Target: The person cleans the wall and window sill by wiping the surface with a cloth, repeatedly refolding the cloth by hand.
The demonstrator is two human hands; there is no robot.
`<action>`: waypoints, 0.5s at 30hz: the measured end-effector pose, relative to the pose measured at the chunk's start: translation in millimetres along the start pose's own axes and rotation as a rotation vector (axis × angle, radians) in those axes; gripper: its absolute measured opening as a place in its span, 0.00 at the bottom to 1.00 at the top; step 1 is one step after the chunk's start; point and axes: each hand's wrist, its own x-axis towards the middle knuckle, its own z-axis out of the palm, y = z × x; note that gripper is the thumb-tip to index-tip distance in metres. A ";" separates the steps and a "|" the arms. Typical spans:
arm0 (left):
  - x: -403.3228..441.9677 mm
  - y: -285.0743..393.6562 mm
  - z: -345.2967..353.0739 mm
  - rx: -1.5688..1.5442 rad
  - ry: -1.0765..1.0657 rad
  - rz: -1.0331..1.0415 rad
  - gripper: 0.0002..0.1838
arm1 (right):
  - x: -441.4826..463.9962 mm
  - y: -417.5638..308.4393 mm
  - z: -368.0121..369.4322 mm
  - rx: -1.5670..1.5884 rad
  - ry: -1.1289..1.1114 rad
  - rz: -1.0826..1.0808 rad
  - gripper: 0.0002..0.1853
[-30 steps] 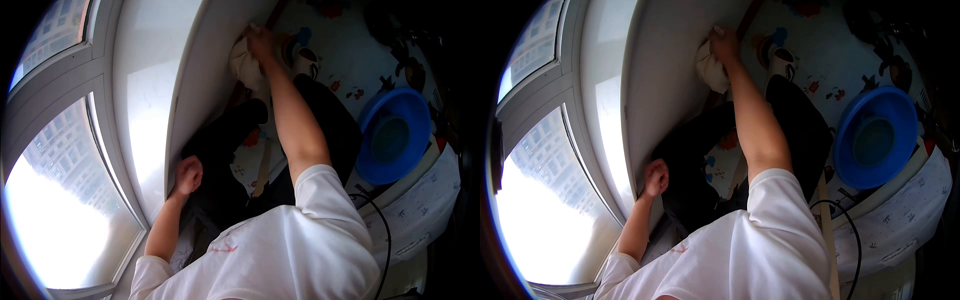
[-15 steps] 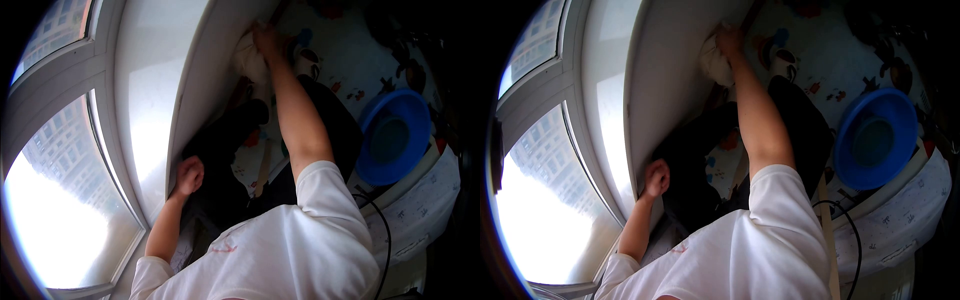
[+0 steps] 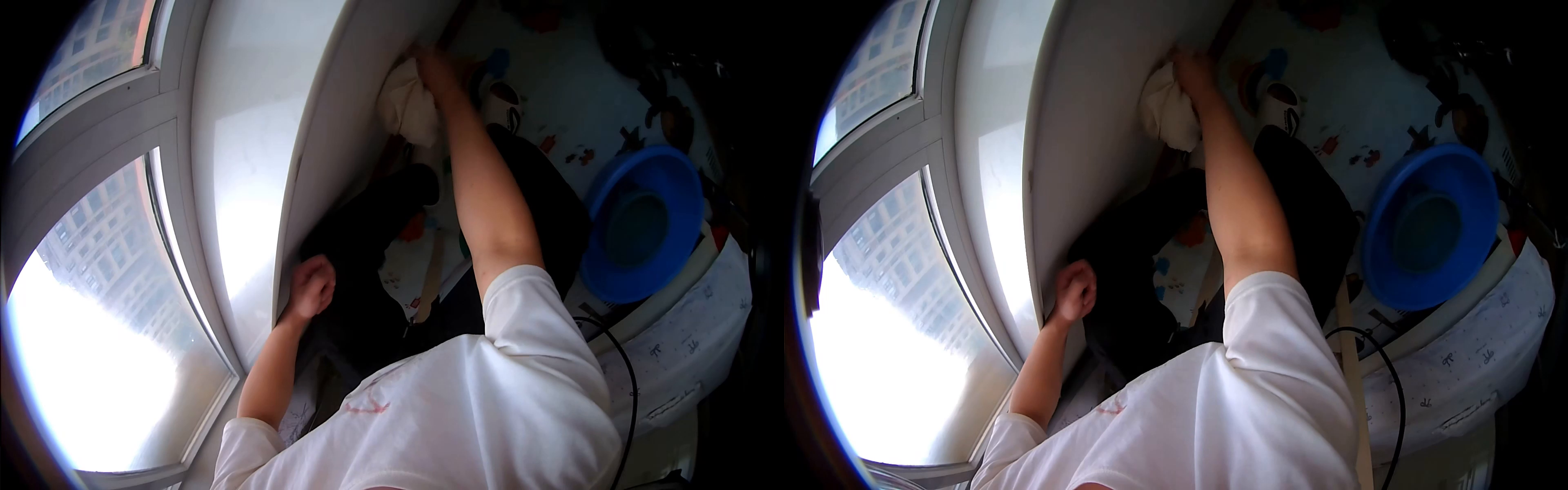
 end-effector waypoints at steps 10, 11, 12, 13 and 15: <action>1.4 -2.3 -0.3 0.025 0.010 0.009 0.12 | 22.8 26.3 -1.2 -0.497 -0.053 -0.301 0.29; 0.1 -0.4 1.6 0.027 0.014 0.001 0.12 | 30.2 39.3 -1.2 -0.559 -0.039 -0.346 0.28; 0.6 2.1 1.9 0.031 0.017 -0.006 0.12 | 33.2 47.5 -0.5 -0.621 -0.021 -0.390 0.27; 3.4 1.1 -0.5 0.038 0.007 0.021 0.12 | 37.2 56.8 4.3 -0.470 0.050 -0.363 0.25; 1.0 -6.9 -4.6 0.043 -0.002 0.063 0.12 | 32.4 58.6 8.8 -0.308 0.072 -0.361 0.23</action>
